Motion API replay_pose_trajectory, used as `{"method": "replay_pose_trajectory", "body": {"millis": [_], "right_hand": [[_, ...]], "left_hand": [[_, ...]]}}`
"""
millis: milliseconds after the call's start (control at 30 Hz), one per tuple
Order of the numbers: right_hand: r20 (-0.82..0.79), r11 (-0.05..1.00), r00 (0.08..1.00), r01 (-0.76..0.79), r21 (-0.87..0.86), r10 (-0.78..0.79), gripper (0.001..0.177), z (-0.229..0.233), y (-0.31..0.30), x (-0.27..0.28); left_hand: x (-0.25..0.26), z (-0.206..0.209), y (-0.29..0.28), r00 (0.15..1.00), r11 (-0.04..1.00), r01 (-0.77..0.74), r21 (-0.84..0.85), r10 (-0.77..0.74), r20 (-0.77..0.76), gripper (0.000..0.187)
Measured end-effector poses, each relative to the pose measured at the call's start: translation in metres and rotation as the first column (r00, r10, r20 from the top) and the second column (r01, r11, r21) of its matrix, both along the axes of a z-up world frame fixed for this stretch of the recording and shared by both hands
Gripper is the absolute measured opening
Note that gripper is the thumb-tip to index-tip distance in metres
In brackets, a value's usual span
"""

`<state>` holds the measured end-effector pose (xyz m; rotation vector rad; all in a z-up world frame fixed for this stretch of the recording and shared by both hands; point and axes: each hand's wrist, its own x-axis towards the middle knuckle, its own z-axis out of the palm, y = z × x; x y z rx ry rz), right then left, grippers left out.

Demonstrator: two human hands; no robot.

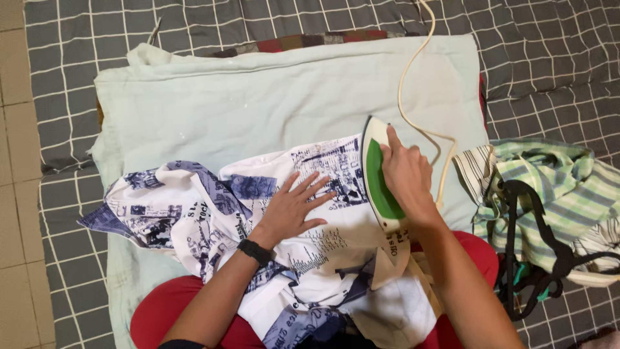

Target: The person sits cross-legged on a bed, moves a striped cloth aside, and irons a white shirt with a blue pattern using a green and white iron. They smooth the fabric with their hands and move the iron across different sections of the shirt.

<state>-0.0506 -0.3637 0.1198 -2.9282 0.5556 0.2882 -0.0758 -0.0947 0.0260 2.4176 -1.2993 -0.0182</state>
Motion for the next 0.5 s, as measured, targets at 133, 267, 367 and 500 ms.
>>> {"method": "replay_pose_trajectory", "body": {"millis": [133,267,367,500], "right_hand": [[0.03,1.0,0.999,-0.016,0.013,0.016,0.048,0.0,-0.002,0.0],[0.015,0.999,1.0,-0.015,0.048,0.014,0.049,0.006,-0.005,-0.032],[-0.01,1.0,1.0,0.007,0.027,-0.006,0.051,0.012,-0.001,-0.048],[-0.058,0.997,0.995,0.08,-0.009,-0.08,0.051,0.01,0.004,-0.044]], "left_hand": [[0.0,0.001,0.001,1.0,1.0,-0.006,0.007,0.006,-0.01,0.066],[-0.002,0.002,0.003,1.0,1.0,-0.011,0.004,0.011,-0.023,0.067],[-0.001,0.004,0.003,1.0,1.0,-0.014,-0.002,0.014,-0.021,0.067],[0.001,0.003,0.003,0.999,1.0,-0.019,-0.01,0.019,-0.03,0.067]]}}
